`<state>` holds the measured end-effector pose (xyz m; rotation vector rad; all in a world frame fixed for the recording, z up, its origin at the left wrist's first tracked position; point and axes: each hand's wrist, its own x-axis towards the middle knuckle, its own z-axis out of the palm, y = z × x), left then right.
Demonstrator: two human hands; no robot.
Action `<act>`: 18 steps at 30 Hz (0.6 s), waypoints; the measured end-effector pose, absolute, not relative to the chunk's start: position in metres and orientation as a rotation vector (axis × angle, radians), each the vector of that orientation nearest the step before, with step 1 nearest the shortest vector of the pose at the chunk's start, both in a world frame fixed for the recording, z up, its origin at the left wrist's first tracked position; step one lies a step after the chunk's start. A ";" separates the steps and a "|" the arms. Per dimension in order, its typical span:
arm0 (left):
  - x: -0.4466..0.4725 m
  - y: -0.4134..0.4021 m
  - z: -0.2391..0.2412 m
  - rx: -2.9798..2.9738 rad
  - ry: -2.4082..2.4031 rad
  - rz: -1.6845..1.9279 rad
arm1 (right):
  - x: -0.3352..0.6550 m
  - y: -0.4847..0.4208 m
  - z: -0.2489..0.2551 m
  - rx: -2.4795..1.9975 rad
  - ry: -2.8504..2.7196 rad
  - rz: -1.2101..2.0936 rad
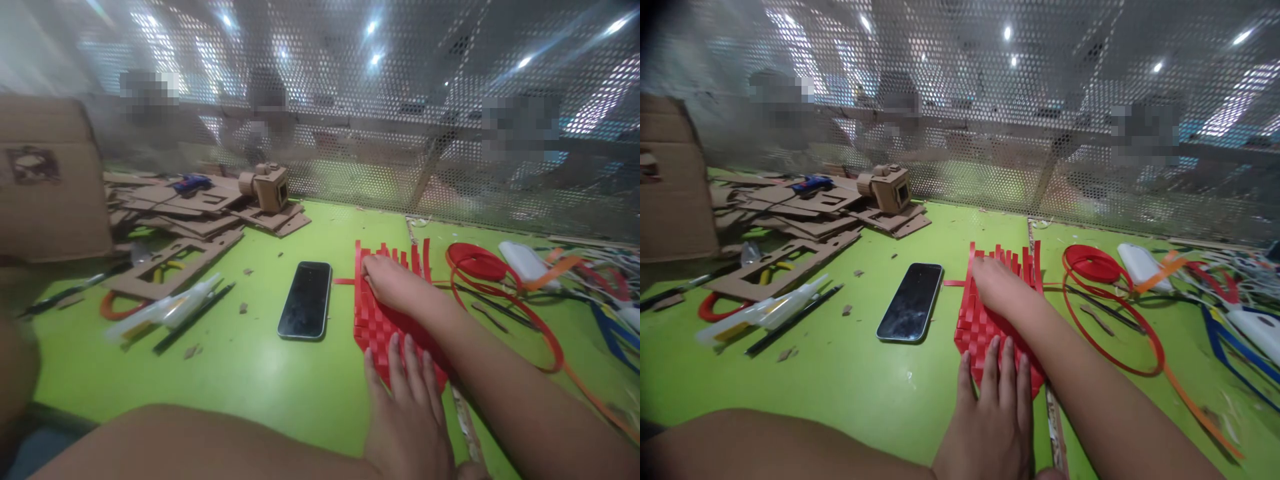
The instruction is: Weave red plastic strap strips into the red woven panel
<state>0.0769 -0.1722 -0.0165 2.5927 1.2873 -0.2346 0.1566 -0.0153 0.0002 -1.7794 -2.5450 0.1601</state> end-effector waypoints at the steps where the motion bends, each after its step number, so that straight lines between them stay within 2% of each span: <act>1: 0.077 -0.173 -0.022 2.606 1.289 -0.215 | 0.158 -0.014 0.000 -1.759 -2.541 0.176; 5: 0.075 -0.180 -0.052 2.786 1.400 0.047 | 0.159 -0.012 0.002 -1.690 -2.519 0.263; 8: 0.075 -0.183 -0.068 2.809 1.441 0.087 | 0.159 -0.013 0.002 -1.661 -2.488 0.341; 13: 0.076 -0.184 -0.070 2.818 1.453 0.102 | 0.158 -0.013 -0.003 -1.753 -2.197 0.517; 18: 0.076 -0.184 -0.071 2.814 1.454 0.103 | 0.154 -0.008 -0.010 -1.825 -2.006 0.540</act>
